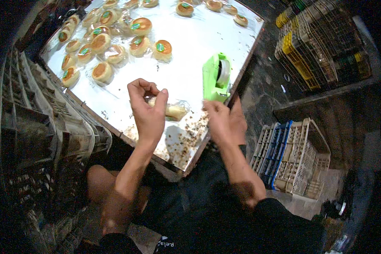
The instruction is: The person wraps individual round pastries in clear plastic film using a handheld dispenser, then places the wrapped items into a nearby crate. The process is repeated for multiple pastries on a white table.
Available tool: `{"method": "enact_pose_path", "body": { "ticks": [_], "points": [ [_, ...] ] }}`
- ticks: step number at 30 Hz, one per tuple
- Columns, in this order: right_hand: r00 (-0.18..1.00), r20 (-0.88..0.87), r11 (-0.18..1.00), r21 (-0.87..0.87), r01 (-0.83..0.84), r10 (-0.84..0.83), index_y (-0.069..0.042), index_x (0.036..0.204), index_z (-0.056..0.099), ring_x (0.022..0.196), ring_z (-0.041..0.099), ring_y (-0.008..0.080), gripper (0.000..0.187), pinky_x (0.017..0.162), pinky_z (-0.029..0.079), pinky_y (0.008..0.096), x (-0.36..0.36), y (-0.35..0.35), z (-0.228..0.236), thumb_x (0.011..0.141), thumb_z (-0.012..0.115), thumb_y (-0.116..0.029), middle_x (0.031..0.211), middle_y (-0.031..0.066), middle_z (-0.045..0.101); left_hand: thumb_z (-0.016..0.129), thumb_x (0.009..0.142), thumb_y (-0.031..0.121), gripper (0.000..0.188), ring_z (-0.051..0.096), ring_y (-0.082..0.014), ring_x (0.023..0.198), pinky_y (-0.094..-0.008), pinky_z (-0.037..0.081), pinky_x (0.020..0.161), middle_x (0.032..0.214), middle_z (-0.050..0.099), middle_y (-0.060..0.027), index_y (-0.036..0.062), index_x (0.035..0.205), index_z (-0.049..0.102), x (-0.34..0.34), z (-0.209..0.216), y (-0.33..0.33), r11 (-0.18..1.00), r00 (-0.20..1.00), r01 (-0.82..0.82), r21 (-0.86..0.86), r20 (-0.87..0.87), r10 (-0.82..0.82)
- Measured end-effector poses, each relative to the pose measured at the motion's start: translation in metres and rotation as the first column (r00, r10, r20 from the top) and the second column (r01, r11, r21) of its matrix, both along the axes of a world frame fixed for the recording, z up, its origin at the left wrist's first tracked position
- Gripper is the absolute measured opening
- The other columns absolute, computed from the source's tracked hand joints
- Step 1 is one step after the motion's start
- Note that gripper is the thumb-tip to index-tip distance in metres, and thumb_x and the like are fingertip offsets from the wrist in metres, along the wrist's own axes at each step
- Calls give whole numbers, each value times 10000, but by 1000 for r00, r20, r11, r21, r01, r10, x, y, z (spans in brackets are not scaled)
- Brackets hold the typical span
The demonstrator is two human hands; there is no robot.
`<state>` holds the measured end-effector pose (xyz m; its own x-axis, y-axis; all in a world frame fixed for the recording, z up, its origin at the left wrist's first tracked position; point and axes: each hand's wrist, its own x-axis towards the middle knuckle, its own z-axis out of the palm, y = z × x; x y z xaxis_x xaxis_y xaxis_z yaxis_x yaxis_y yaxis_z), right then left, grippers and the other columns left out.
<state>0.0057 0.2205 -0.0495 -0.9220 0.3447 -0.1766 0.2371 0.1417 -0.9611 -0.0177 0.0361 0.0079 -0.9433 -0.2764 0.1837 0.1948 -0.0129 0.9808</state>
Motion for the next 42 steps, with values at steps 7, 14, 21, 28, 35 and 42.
{"method": "enact_pose_path", "body": {
  "ticks": [7, 14, 21, 28, 35, 42],
  "points": [
    [922, -364, 986, -49, -160, 131, -30, 1043, 582, 983, 525, 194, 189, 872, 429, 313, 6, -86, 34, 875, 625, -103, 1033, 102, 547, 587, 772, -21, 346, 499, -167, 814, -310, 440, 772, 876, 489, -67, 9, 1075, 425, 4, -2, 4, 996, 998, -57, -66, -34, 55],
    [838, -24, 593, -696, -405, 545, -33, 1389, 370, 1124, 526, 199, 585, 947, 442, 336, -1, -41, 42, 915, 593, -294, 1255, 165, 521, 565, 757, -64, 306, 503, -117, 802, -270, 454, 729, 885, 494, -43, 29, 1018, 435, -1, 2, -2, 971, 973, 227, 81, -65, -222],
    [947, -239, 949, -179, -260, 215, -7, 1285, 435, 1190, 485, 261, 418, 1021, 389, 384, -38, -27, 31, 887, 544, -72, 1284, 154, 492, 718, 806, 95, 458, 625, -193, 958, -311, 510, 847, 1062, 632, -151, -72, 1178, 509, -48, -31, 16, 858, 900, 272, 435, 201, -387],
    [969, -218, 976, 205, -71, 116, -3, 1160, 562, 1024, 577, 208, 283, 917, 437, 333, -73, 14, 75, 949, 520, -185, 1115, 124, 616, 540, 930, 368, 500, 513, -190, 1121, -364, 394, 988, 1195, 585, -113, -25, 1239, 541, -107, -83, 93, 804, 764, 414, 427, 318, -562],
    [965, -21, 853, 472, -222, 263, 61, 1132, 599, 1092, 561, 356, 542, 963, 427, 435, -256, -23, -4, 860, 601, -408, 1187, 223, 590, 513, 960, 391, 548, 622, -259, 1080, -347, 483, 924, 1251, 582, -184, -37, 1300, 478, -69, -5, 20, 861, 850, 354, 365, 259, -459],
    [972, -153, 933, 339, -118, 179, 45, 1244, 417, 1096, 533, 384, 613, 982, 384, 478, -183, -127, -56, 804, 688, -284, 1194, 246, 538, 606, 929, 315, 507, 546, -218, 1111, -336, 427, 946, 1209, 568, -170, -53, 1259, 498, -49, -14, -67, 990, 942, -144, 8, 307, 135]
  ]
}}
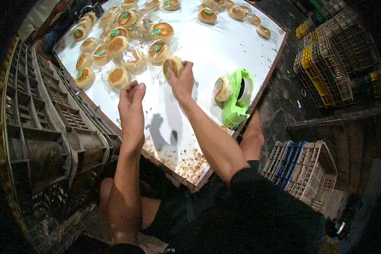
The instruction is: The person wraps individual round pastries in clear plastic film using a handheld dispenser, then places the wrapped items into a nearby crate. The process is repeated for multiple pastries on a white table.
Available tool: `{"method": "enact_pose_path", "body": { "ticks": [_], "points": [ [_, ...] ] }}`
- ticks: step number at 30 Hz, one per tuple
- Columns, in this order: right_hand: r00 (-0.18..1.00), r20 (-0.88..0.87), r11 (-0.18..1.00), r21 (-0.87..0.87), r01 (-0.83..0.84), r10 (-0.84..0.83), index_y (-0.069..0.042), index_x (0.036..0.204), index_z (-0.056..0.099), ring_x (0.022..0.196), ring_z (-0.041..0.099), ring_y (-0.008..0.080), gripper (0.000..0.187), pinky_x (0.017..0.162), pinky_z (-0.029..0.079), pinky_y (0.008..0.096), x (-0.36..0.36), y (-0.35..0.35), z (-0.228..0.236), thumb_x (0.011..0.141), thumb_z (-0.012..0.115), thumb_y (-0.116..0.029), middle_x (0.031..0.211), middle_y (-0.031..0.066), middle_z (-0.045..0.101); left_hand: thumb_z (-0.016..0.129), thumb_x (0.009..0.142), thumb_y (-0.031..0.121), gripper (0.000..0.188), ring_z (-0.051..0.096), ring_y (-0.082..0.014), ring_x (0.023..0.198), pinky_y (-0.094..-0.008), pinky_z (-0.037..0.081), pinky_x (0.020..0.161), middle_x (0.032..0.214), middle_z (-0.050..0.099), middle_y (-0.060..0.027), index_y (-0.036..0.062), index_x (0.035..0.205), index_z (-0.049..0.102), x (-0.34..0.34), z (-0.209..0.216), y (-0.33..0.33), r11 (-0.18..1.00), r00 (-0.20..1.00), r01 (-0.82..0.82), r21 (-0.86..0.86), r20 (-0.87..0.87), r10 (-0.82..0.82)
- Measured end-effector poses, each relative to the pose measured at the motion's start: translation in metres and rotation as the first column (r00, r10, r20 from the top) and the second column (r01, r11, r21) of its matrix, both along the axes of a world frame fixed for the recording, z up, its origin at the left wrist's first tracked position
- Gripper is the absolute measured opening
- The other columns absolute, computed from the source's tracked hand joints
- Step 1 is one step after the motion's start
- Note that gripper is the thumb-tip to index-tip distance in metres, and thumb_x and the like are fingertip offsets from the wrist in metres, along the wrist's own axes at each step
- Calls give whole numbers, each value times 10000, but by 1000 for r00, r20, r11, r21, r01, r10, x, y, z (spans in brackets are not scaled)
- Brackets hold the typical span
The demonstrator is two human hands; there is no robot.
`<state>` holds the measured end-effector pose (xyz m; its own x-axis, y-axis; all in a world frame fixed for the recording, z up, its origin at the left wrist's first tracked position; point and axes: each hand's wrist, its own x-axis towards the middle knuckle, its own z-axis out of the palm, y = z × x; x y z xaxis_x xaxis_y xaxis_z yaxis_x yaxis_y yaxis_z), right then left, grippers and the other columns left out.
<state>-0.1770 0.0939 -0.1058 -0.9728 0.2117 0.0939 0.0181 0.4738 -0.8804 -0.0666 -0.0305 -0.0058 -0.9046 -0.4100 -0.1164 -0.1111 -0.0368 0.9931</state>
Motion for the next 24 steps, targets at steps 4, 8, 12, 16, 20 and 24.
{"method": "enact_pose_path", "body": {
  "ticks": [4, 8, 12, 16, 20, 24],
  "points": [
    [980, -150, 919, -353, -178, 132, 39, 1192, 396, 1052, 571, 329, 512, 913, 454, 414, 120, -5, 21, 859, 658, -248, 1141, 211, 554, 521, 968, 342, 453, 593, -242, 984, -357, 450, 874, 1073, 615, -193, -57, 1183, 525, 4, -22, 0, 996, 1000, 8, -94, 23, -6],
    [964, -229, 840, -490, -233, 134, -25, 1022, 537, 873, 541, 152, 244, 797, 455, 297, 158, 39, 80, 1004, 480, -261, 917, 71, 577, 367, 1028, 386, 434, 567, -164, 793, -314, 454, 749, 811, 598, -95, 18, 1030, 598, 24, 1, 40, 960, 973, 143, -241, -145, -181],
    [929, -348, 893, -369, -258, 124, -21, 953, 562, 850, 538, 111, 131, 777, 453, 271, 177, 75, 123, 986, 514, -138, 895, 38, 585, 615, 924, 194, 180, 606, -222, 841, -338, 492, 754, 879, 622, -121, 18, 960, 622, 50, 25, 64, 843, 775, 92, -530, -493, -395],
    [953, -302, 729, -645, -229, 32, -27, 936, 573, 840, 569, 126, 118, 799, 475, 289, 183, 67, 121, 978, 530, -128, 887, 54, 622, 647, 915, 202, 201, 592, -166, 755, -299, 516, 725, 831, 617, -93, 4, 918, 620, 64, 29, 70, 984, 867, 74, -161, -477, -143],
    [983, -178, 635, -754, -170, 52, -25, 948, 575, 848, 649, 191, 127, 819, 513, 329, 190, 81, 135, 973, 542, -145, 879, 85, 647, 584, 964, 237, 254, 549, -96, 669, -264, 522, 645, 755, 590, -47, 1, 876, 548, 71, 38, 63, 982, 922, 95, 161, -386, -26],
    [951, -268, 700, -649, -298, 156, -53, 1024, 517, 872, 657, 225, 117, 811, 546, 382, 192, 80, 150, 982, 522, -162, 944, 119, 647, 535, 990, 243, 234, 522, -77, 640, -229, 487, 549, 746, 557, -32, 19, 924, 517, 76, 34, 62, 987, 912, 104, 119, -408, -47]
  ]
}}
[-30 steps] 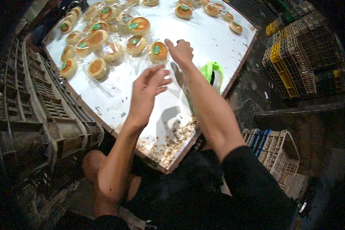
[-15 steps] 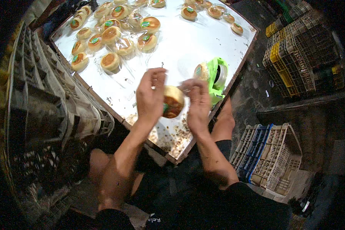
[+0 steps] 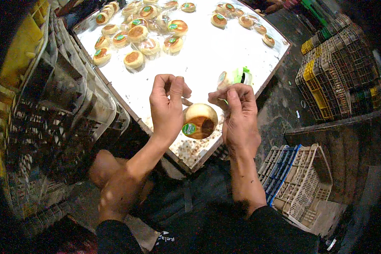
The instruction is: The person wraps individual round pastries in clear plastic film using a handheld dispenser, then places the wrapped items into a nearby crate. The process is repeated for multiple pastries on a white table.
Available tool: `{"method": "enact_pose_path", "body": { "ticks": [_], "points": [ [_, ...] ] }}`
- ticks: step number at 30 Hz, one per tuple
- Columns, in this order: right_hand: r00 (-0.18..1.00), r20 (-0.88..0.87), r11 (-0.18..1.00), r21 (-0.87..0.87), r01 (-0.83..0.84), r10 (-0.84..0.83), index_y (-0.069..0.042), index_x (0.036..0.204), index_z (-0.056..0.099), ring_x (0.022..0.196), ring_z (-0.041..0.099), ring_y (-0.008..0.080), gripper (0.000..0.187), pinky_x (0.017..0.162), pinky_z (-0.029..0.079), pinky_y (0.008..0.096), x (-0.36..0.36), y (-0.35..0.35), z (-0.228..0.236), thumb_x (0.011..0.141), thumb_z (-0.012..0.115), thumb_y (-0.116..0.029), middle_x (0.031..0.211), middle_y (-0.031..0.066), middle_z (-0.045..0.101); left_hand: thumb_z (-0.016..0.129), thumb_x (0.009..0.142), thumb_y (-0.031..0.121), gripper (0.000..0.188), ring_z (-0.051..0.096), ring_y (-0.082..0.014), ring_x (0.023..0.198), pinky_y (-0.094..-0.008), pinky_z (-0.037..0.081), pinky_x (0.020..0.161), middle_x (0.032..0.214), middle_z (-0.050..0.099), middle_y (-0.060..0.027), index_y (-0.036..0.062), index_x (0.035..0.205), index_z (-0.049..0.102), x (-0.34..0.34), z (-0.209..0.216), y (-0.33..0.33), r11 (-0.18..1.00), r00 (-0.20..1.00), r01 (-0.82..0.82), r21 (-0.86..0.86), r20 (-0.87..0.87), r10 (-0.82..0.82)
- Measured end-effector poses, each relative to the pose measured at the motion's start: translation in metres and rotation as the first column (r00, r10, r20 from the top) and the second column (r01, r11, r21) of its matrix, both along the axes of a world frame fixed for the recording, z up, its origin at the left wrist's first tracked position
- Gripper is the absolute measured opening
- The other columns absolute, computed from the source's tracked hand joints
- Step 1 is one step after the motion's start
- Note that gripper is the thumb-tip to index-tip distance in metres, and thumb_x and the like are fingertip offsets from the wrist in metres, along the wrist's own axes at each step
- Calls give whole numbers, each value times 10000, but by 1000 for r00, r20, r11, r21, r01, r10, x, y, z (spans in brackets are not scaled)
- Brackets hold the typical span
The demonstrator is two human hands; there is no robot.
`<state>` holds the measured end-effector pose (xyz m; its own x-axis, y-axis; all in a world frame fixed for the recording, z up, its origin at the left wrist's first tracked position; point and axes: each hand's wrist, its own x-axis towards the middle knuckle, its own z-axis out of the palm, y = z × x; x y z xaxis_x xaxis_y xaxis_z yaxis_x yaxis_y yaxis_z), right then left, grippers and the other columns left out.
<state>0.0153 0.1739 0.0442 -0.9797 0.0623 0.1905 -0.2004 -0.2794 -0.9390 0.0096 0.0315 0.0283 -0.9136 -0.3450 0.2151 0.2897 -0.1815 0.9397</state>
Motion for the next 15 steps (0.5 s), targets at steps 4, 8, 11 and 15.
{"method": "enact_pose_path", "body": {
  "ticks": [4, 8, 11, 15],
  "points": [
    [993, -23, 972, -205, -116, 113, -96, 1044, 435, 842, 669, 271, 98, 778, 561, 403, 3, -11, 4, 1011, 450, -187, 962, 159, 656, 550, 982, 290, 305, 492, -58, 615, -216, 404, 476, 688, 533, -26, -5, 916, 507, -4, 15, -18, 927, 881, 357, -118, 373, -292],
    [988, 154, 971, -232, 54, -18, -104, 1090, 422, 857, 655, 297, 142, 845, 515, 403, 5, -22, 16, 1031, 389, -229, 1007, 217, 664, 740, 831, 183, 534, 529, -270, 1006, -377, 421, 917, 1110, 498, -192, -12, 1171, 377, -4, -4, -3, 709, 835, -489, -508, -508, 211],
    [997, 54, 972, -231, -32, 46, -99, 1057, 437, 805, 645, 259, 141, 795, 513, 360, -1, -23, 5, 1033, 386, -228, 982, 203, 666, 727, 837, 219, 629, 541, -333, 1117, -396, 435, 950, 1248, 496, -227, -29, 1284, 362, 14, 3, 16, 854, 936, -217, -474, -350, 43],
    [962, 121, 940, 274, 204, -244, -35, 1108, 470, 934, 616, 200, 190, 821, 500, 340, -7, -30, 13, 976, 530, -156, 1146, 213, 631, 651, 900, 147, 216, 654, -138, 752, -271, 525, 676, 799, 689, -85, -60, 958, 642, 1, 18, 5, 972, 942, 235, -25, 250, -222]
  ]
}}
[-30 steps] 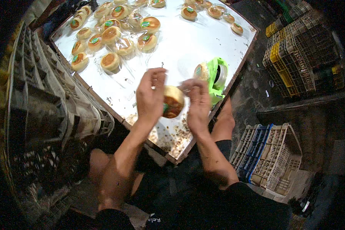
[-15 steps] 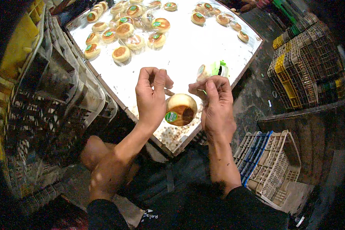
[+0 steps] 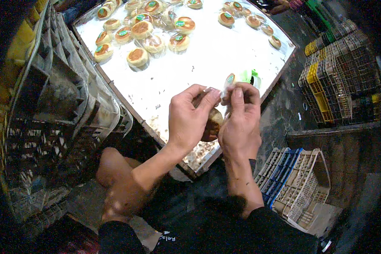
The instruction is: The person wraps individual round pastries in clear plastic film using a handheld dispenser, then places the wrapped items into a nearby crate. The process is repeated for multiple pastries on a white table.
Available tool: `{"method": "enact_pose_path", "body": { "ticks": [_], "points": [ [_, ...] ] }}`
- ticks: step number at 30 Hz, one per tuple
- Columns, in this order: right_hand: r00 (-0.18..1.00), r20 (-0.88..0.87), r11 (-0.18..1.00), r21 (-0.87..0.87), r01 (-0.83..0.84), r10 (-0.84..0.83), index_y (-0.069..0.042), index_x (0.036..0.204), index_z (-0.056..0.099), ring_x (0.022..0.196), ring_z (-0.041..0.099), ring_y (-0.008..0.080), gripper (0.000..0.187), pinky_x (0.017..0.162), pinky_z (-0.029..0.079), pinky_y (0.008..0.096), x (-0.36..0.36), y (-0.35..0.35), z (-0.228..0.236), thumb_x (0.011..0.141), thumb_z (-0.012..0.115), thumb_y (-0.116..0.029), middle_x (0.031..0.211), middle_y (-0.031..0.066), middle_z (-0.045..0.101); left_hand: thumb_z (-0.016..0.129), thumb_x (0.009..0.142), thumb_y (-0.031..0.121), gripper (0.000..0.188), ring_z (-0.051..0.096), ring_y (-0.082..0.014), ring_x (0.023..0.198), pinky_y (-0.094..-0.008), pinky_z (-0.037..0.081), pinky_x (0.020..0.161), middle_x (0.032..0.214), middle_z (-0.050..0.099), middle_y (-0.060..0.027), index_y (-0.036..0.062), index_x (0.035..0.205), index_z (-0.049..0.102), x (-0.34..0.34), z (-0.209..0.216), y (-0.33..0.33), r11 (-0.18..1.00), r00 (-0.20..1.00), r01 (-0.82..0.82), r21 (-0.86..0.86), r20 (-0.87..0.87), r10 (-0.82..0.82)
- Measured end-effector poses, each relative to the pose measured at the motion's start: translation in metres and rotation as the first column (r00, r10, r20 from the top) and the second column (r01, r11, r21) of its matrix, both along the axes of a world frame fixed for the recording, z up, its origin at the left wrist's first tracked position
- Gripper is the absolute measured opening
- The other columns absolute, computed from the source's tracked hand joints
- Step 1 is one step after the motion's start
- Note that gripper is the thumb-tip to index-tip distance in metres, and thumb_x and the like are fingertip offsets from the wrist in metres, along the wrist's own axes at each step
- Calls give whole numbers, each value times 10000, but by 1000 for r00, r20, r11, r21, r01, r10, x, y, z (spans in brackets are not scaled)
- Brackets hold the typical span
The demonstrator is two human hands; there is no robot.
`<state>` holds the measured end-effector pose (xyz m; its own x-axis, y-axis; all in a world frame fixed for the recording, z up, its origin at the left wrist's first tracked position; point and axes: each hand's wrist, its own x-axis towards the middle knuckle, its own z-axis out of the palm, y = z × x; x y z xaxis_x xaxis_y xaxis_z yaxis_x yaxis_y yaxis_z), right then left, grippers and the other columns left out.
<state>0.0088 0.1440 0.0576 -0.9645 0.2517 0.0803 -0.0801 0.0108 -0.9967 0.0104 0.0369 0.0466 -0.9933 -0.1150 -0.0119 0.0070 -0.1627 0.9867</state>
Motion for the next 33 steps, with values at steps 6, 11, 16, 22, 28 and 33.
{"method": "enact_pose_path", "body": {
  "ticks": [6, 11, 16, 22, 28, 33],
  "points": [
    [922, -376, 980, 199, -19, 94, 15, 1390, 380, 1161, 560, 262, 481, 978, 440, 387, 11, -24, -50, 993, 500, -229, 1359, 203, 500, 649, 902, 132, 175, 632, -115, 754, -237, 525, 639, 812, 660, -93, -37, 947, 634, -2, -9, -2, 994, 994, -90, 68, -59, 94],
    [915, -167, 901, 307, -306, 367, 30, 1193, 562, 970, 612, 225, 299, 866, 482, 328, 4, 6, -53, 942, 588, -130, 1144, 154, 617, 652, 900, 128, 164, 581, -122, 795, -243, 537, 675, 1022, 517, -82, -31, 918, 618, -18, -13, -27, 961, 889, -141, -239, -458, 16],
    [910, -337, 936, 328, -126, 241, -15, 996, 581, 815, 587, 170, 203, 740, 479, 308, -4, 5, -29, 816, 652, 47, 894, 77, 578, 659, 868, 55, 287, 579, -114, 851, -267, 483, 801, 826, 604, -46, 12, 1137, 572, -14, -8, -24, 993, 976, 105, 52, -198, -93],
    [872, -392, 865, 497, -66, 292, -17, 975, 613, 768, 580, 157, 179, 684, 473, 286, -3, 24, -27, 813, 651, 48, 851, 63, 597, 690, 817, 6, 606, 603, -134, 793, -287, 543, 779, 798, 603, -47, -7, 1336, 377, 7, 3, -10, 997, 980, -67, 47, -182, 74],
    [947, -251, 913, 398, -88, 201, -4, 897, 620, 793, 567, 214, 89, 699, 479, 319, 8, 22, -44, 821, 666, 7, 852, 79, 572, 725, 814, 107, 666, 599, -153, 638, -267, 508, 692, 689, 618, -67, -32, 1348, 352, -1, -9, -11, 976, 989, -7, -217, -145, -26],
    [883, -397, 596, 783, 182, 252, -23, 929, 634, 843, 557, 279, 121, 741, 482, 361, 6, 37, -51, 830, 676, -80, 877, 85, 541, 714, 811, 177, 207, 612, -268, 892, -371, 463, 851, 805, 648, -126, -4, 899, 671, -13, -25, -22, 807, 934, 123, -578, -207, -290]
  ]
}}
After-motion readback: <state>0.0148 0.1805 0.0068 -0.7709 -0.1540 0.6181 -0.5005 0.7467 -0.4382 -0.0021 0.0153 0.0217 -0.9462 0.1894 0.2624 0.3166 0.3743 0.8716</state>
